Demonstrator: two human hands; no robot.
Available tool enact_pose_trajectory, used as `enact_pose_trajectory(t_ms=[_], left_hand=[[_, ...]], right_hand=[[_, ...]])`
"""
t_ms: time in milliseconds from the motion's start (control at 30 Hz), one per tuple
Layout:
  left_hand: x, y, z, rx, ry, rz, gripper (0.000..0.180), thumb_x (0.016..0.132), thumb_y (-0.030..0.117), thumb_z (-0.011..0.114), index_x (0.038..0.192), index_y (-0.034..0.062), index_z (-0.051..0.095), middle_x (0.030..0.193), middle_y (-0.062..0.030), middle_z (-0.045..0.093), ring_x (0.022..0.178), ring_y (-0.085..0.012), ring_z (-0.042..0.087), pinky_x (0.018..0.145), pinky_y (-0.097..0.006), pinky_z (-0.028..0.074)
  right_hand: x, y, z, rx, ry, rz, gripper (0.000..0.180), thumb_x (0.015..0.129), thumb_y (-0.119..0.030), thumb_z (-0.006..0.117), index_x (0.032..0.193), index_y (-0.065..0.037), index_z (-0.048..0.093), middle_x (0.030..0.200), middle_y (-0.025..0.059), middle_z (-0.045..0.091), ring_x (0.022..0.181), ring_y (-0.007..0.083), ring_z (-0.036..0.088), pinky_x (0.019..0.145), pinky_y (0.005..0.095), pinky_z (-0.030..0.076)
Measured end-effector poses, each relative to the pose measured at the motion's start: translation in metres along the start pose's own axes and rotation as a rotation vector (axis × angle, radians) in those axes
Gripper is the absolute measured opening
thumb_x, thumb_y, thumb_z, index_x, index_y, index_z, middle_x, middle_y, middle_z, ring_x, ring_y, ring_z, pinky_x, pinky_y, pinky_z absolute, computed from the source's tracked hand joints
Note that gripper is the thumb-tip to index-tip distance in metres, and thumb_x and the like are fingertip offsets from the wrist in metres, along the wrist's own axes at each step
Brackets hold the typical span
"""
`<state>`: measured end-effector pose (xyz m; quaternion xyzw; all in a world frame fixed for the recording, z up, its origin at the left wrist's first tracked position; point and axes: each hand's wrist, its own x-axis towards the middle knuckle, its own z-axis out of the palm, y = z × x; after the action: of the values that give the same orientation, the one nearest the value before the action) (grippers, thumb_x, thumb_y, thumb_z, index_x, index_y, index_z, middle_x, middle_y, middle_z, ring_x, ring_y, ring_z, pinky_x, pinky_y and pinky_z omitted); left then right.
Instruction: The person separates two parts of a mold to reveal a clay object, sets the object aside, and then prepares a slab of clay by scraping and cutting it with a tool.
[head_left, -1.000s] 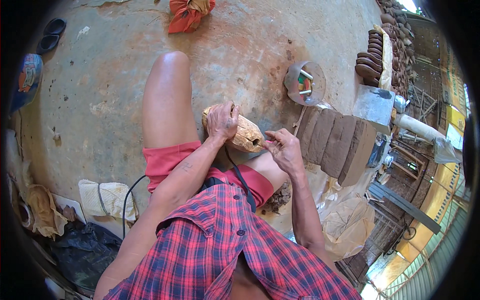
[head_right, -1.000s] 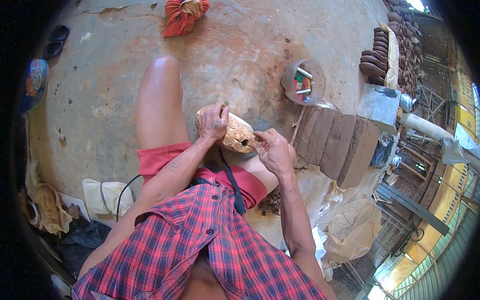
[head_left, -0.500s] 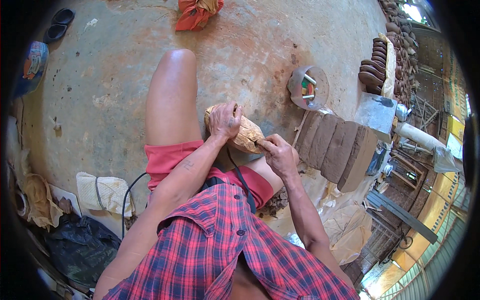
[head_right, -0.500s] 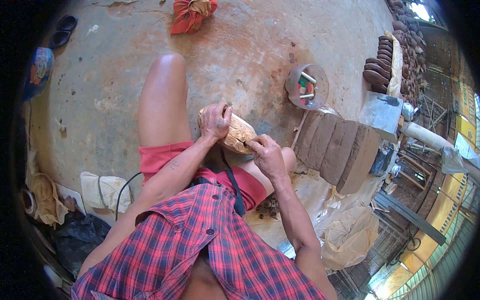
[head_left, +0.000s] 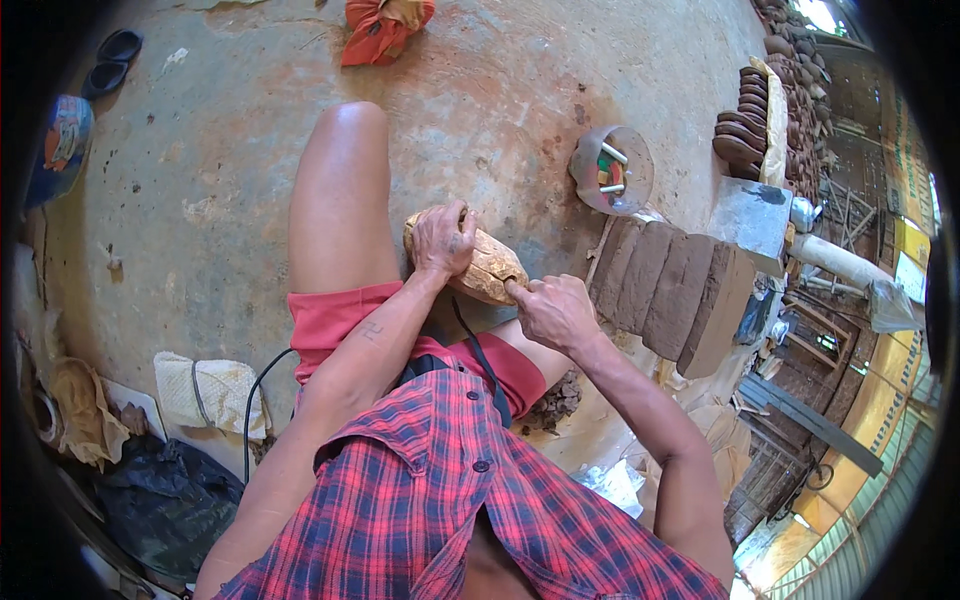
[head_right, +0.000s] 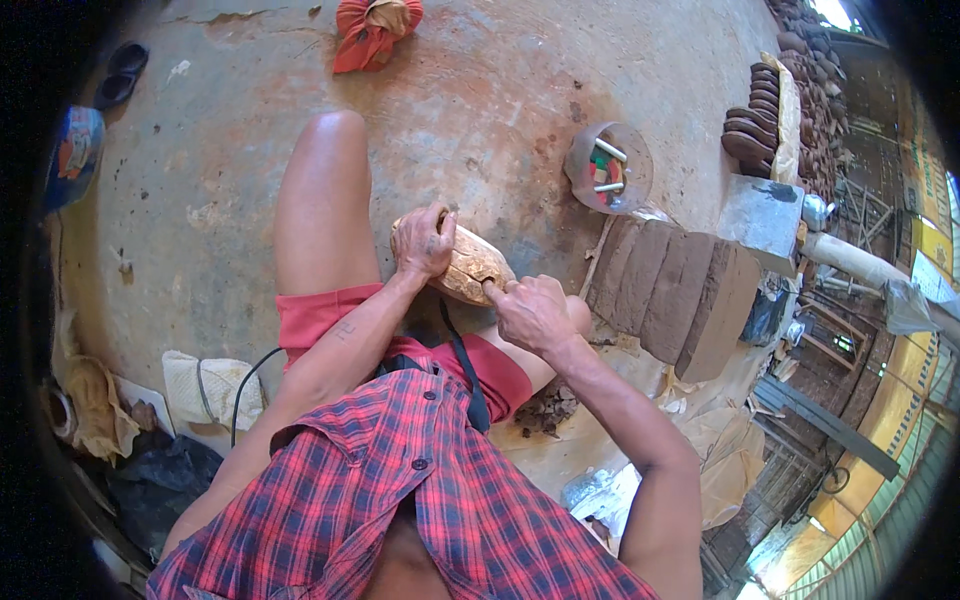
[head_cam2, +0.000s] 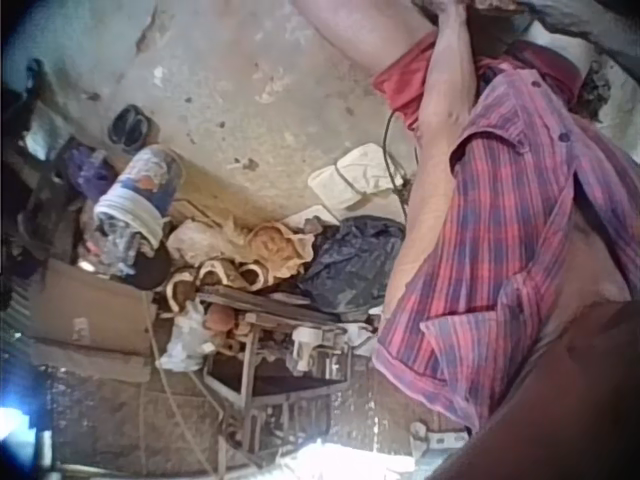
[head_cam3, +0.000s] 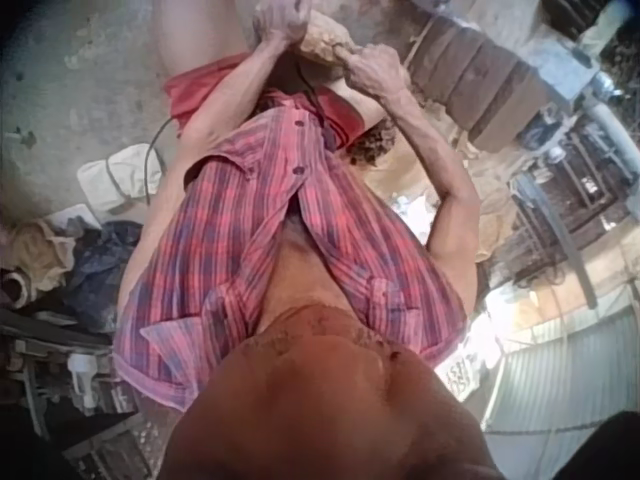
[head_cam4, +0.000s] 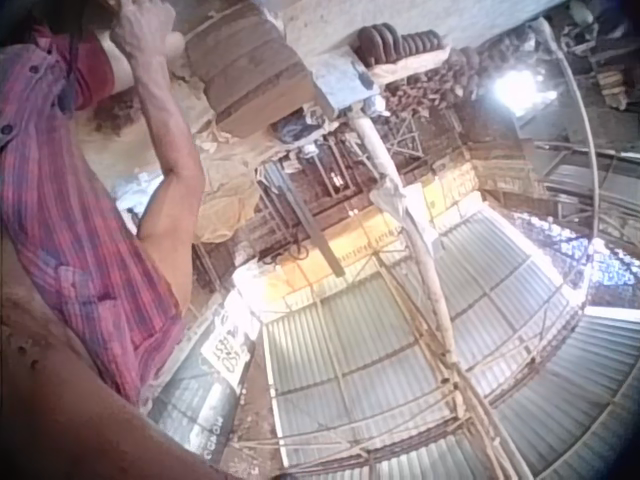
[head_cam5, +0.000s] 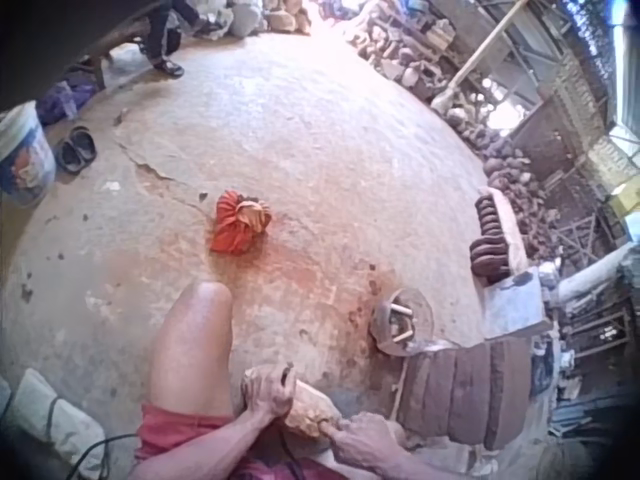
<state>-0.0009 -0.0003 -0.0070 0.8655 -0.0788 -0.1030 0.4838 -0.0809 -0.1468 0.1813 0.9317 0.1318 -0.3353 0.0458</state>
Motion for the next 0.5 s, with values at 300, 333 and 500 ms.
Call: enact_pose_trajectory(t_ms=[300,333,500], left_hand=[[0.0,0.0,-0.003,0.022,0.001,-0.005,0.025,0.097,0.031,0.065,0.094,0.0072,0.07,0.09,-0.0209,0.073,0.088,-0.0425,0.069,0.08,-0.054,0.052],[0.0,-0.001,-0.003,0.021,-0.004,-0.006,0.025,0.097,0.031,0.065,0.094,0.0072,0.07,0.09,-0.0209,0.073,0.088,-0.0425,0.069,0.08,-0.054,0.052],[0.002,-0.001,-0.002,0.013,0.003,0.0,0.024,0.096,0.03,0.065,0.094,0.0071,0.07,0.088,-0.021,0.072,0.087,-0.0428,0.069,0.079,-0.054,0.051]], right_hand=[[0.011,0.019,0.018,0.002,-0.045,-0.107,0.022,0.093,-0.03,0.068,0.109,-0.016,0.067,0.085,0.0094,0.075,0.075,0.035,0.074,0.062,0.0506,0.056],[0.012,0.022,0.022,0.005,-0.048,-0.105,0.022,0.093,-0.03,0.068,0.109,-0.016,0.067,0.085,0.0094,0.075,0.075,0.035,0.074,0.062,0.0506,0.056],[0.02,0.029,0.023,-0.013,-0.147,-0.129,0.017,0.094,-0.029,0.067,0.105,-0.016,0.067,0.083,0.0114,0.075,0.074,0.0352,0.074,0.062,0.0509,0.055]])
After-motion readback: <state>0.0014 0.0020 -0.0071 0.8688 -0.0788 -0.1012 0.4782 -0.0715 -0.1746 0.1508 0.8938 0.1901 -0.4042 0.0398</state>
